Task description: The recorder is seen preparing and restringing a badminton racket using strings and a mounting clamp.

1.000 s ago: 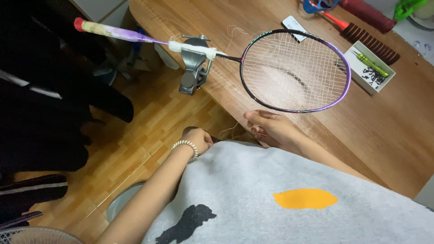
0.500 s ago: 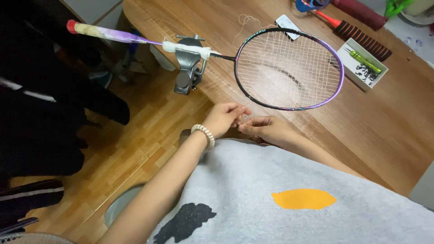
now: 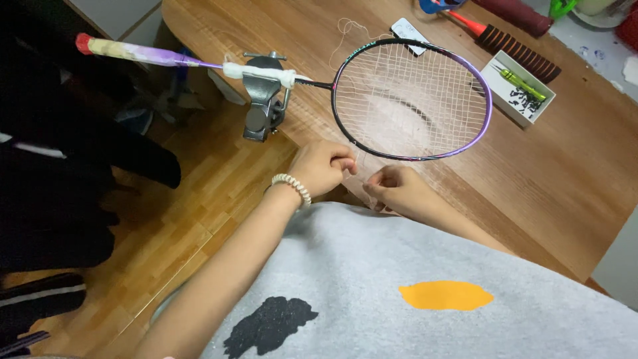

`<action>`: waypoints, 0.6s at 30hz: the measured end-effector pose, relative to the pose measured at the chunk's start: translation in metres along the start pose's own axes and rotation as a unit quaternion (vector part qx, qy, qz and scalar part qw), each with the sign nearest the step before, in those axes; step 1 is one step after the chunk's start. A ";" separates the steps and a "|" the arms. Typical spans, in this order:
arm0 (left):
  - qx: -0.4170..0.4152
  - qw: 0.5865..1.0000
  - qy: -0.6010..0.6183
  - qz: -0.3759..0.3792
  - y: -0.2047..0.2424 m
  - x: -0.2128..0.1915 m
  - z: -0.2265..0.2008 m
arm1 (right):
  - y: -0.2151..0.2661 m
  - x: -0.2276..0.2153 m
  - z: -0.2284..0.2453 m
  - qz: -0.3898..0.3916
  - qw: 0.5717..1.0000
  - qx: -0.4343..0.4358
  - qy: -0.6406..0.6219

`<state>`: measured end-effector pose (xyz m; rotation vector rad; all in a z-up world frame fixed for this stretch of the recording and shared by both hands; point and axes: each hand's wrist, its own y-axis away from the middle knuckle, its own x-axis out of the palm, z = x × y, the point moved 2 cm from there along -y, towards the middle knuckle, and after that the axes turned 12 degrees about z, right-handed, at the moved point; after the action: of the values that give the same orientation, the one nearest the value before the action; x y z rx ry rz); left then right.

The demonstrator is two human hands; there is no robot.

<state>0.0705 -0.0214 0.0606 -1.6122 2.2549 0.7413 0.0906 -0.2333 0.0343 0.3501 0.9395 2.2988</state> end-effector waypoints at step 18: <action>-0.090 0.989 -0.015 0.113 0.024 0.017 0.019 | -0.001 0.017 0.033 0.090 0.921 -0.013 -0.379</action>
<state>0.0413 -0.0187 0.0427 -1.4204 2.4365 1.0451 0.0932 -0.2044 0.0567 1.2460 0.4845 2.0368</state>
